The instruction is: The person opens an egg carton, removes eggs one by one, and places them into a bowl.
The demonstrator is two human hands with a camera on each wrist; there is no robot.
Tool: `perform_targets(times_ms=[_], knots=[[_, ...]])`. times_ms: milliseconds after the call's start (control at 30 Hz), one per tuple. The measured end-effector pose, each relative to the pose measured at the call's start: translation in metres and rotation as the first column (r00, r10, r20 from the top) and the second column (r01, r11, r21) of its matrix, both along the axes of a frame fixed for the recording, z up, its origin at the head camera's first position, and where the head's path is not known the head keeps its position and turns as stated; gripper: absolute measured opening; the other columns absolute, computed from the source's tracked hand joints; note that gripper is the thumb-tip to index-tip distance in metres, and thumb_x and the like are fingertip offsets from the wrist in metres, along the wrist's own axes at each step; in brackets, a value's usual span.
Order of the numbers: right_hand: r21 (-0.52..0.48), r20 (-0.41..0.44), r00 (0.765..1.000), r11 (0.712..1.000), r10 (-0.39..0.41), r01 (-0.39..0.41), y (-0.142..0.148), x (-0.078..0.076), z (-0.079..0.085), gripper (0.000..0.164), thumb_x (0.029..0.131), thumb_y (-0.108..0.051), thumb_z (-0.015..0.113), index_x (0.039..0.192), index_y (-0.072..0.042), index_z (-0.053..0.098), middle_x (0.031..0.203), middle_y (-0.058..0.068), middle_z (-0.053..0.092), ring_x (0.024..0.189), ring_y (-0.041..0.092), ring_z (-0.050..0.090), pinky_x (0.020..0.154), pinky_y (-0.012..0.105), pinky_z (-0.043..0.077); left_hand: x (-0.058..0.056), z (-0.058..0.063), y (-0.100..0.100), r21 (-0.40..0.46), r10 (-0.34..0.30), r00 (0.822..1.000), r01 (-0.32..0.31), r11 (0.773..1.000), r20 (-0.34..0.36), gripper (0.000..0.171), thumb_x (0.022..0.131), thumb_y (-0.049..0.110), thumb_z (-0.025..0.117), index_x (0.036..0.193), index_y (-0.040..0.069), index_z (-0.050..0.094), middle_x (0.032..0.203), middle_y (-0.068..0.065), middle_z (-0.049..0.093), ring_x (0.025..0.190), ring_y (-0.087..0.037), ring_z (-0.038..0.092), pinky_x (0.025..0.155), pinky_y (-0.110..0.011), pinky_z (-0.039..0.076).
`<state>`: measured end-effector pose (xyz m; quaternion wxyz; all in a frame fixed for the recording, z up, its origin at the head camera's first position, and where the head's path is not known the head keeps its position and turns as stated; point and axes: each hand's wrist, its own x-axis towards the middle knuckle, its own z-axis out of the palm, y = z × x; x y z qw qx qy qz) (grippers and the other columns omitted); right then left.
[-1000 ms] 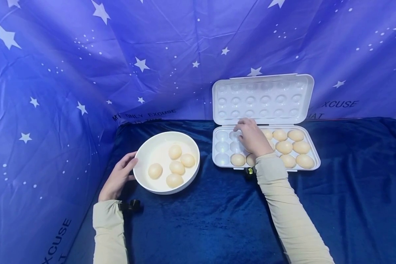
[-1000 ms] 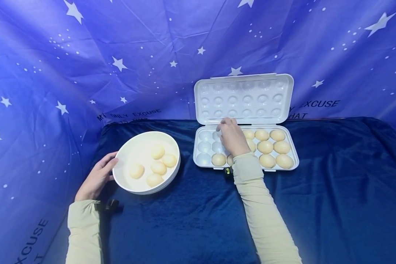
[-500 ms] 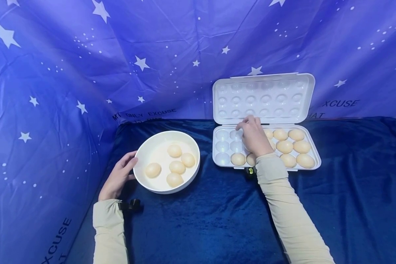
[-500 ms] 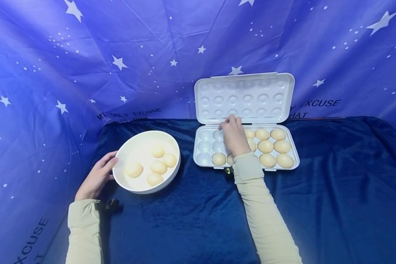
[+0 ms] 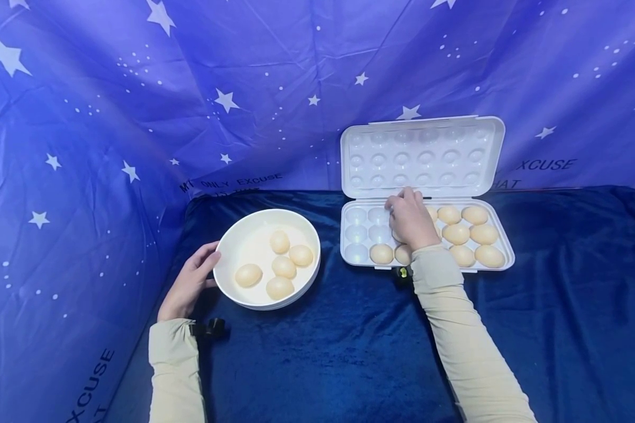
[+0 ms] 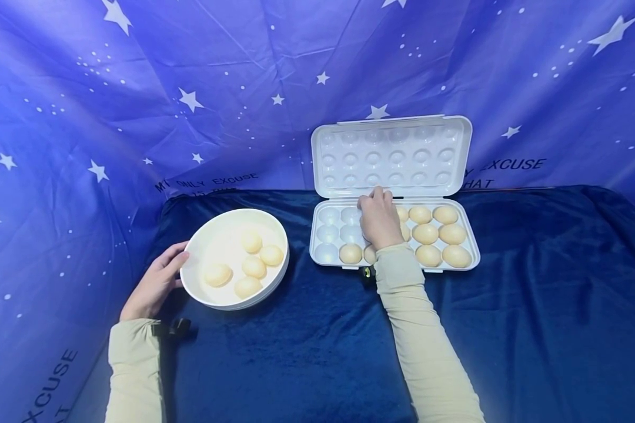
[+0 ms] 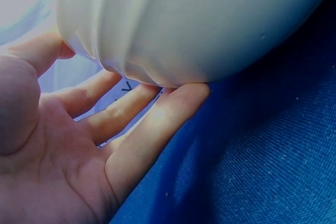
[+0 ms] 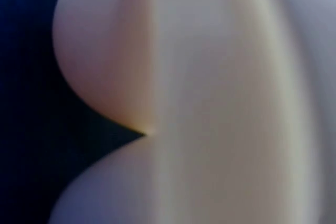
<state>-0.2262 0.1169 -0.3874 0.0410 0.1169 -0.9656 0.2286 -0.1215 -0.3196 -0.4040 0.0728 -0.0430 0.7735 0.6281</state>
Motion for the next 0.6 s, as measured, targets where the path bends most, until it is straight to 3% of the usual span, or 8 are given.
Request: perform_targets(times_ms=[367,600], knots=[[-0.089,-0.050,0.998,0.996,-0.024,0.019,0.0035,0.0015,0.0031,0.026,0.084,0.007,0.051,0.105,0.008,0.066,0.112,0.030,0.051,0.105,0.048,0.049,0.096,0.056,0.042,0.0003,-0.0013,-0.0001,0.012,0.000,1.000,0.000,1.000,0.004,0.053,0.106,0.031,0.046,0.147,-0.001,0.036,0.119,0.006,0.054,0.098,-0.003,0.061,0.076,-0.030,0.057],[-0.076,-0.018,0.999,0.996,-0.039,0.038,0.0055,0.0002,0.0029,0.023,0.086,0.006,0.054,0.106,0.008,0.066,0.114,0.030,0.052,0.107,0.049,0.048,0.097,0.057,0.041,-0.0001,-0.0013,-0.0002,0.006,0.000,1.000,-0.001,1.000,0.007,0.054,0.106,0.032,0.046,0.148,-0.001,0.035,0.133,-0.010,0.048,0.097,-0.002,0.061,0.076,-0.030,0.057]])
